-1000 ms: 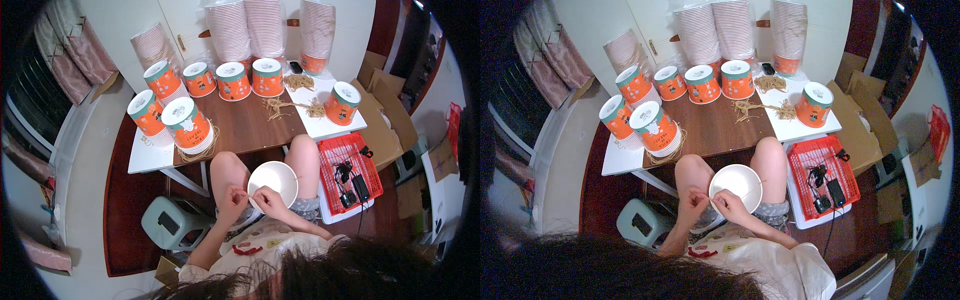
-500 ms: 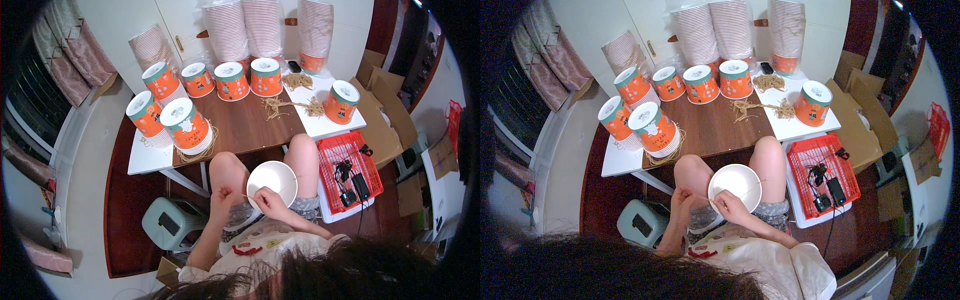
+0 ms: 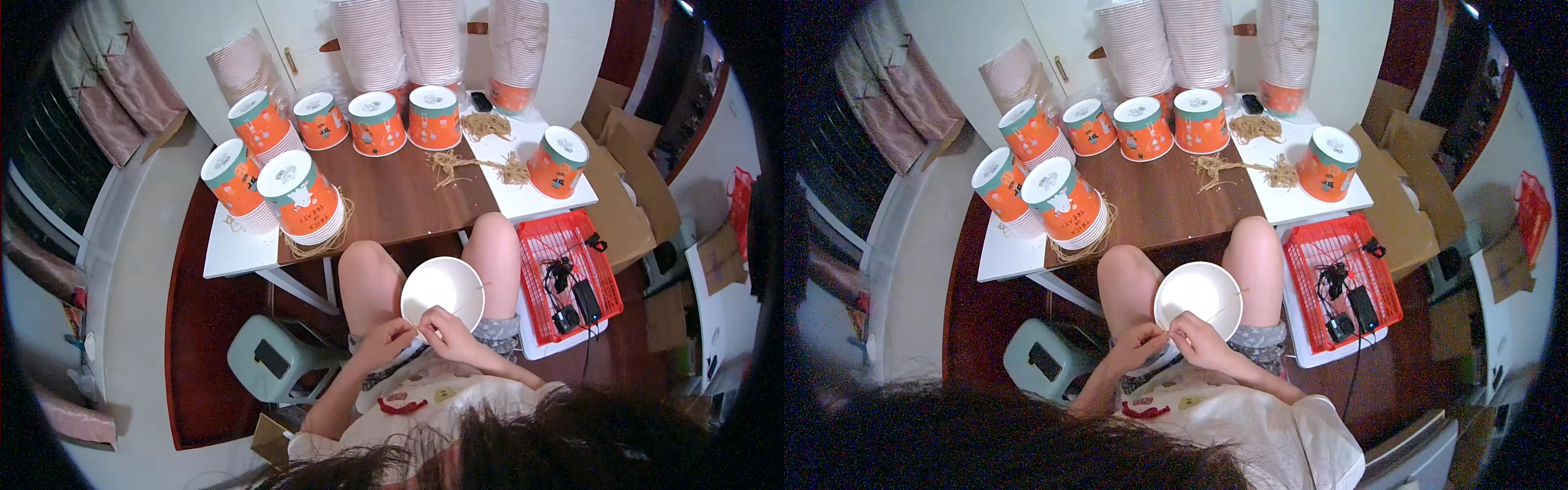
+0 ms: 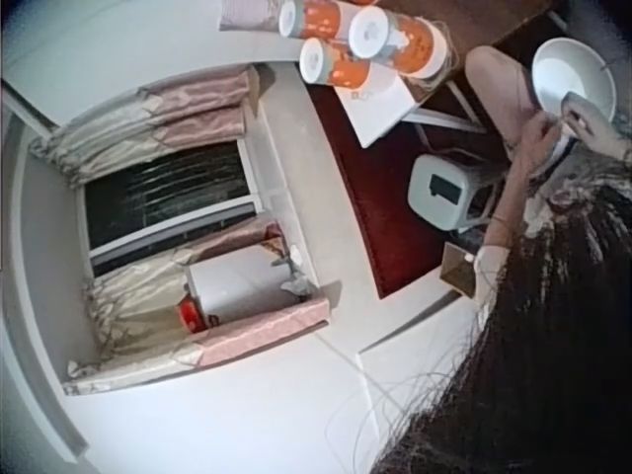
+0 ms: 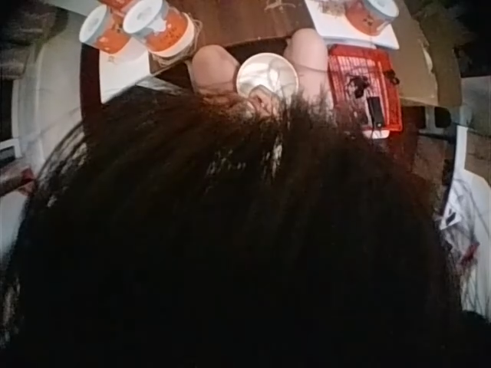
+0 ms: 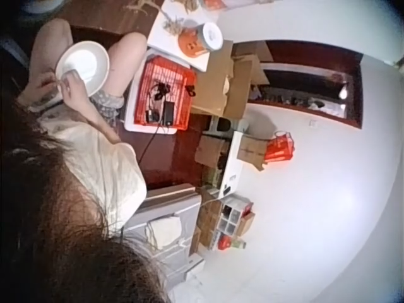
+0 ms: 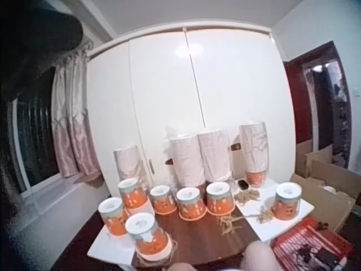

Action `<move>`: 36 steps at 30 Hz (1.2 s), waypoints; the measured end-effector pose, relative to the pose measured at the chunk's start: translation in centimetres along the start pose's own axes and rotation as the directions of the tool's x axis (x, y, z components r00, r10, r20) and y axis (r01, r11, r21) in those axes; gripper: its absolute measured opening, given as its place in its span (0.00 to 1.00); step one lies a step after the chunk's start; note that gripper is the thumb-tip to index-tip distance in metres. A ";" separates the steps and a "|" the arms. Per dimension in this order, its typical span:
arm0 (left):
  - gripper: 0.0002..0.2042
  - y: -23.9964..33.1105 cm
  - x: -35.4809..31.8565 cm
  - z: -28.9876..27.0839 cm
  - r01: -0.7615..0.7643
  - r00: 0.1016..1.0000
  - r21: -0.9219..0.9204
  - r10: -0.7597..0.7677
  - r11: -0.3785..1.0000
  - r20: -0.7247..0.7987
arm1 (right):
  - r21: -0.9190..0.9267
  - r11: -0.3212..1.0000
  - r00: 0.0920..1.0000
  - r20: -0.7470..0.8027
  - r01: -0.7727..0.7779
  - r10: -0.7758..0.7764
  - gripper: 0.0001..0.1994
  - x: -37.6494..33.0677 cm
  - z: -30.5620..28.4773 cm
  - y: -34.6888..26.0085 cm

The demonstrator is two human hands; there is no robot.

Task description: Placing decorative straw and string into paper cups and stacking them on a table.

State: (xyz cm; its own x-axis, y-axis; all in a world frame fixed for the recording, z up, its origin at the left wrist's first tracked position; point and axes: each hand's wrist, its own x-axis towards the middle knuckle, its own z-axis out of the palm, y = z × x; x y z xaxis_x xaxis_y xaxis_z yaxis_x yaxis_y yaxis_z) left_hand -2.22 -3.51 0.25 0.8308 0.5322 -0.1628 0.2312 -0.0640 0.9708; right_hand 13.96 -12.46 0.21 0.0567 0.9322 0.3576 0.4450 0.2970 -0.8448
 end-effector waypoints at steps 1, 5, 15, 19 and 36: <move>0.07 0.2 0.0 0.2 0.001 1.000 -0.025 -0.001 1.000 -0.009 | -0.009 1.000 1.000 0.004 0.014 -0.014 0.04 -0.1 -0.1 0.0; 0.05 0.2 -0.2 0.6 -0.055 0.997 -0.092 0.049 0.994 -0.058 | -0.020 1.000 1.000 0.011 0.013 -0.013 0.04 -0.3 -0.2 -0.4; 0.05 -0.5 0.1 0.6 -0.070 0.988 -0.105 0.054 0.992 -0.145 | -0.039 0.996 0.996 0.043 0.086 -0.084 0.05 -0.3 -0.6 -0.3; 0.04 -0.5 0.2 0.8 -0.142 0.976 -0.092 0.124 0.986 -0.178 | -0.008 0.991 0.990 0.055 0.131 -0.131 0.05 -0.2 -0.8 -0.7; 0.05 -2.9 -3.6 2.8 0.043 0.952 -0.351 -0.145 0.935 -0.270 | -0.280 0.936 0.962 0.226 0.214 -0.152 0.06 -0.8 -3.3 -4.9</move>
State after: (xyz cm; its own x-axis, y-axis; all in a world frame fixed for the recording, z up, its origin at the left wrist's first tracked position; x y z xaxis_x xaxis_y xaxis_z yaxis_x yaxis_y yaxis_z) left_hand -4.45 -7.57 -2.43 0.6204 0.7440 -0.2480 0.0738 0.2594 0.9630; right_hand 14.70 -15.40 5.42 -0.2157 0.8984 0.3827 0.6788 0.4197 -0.6026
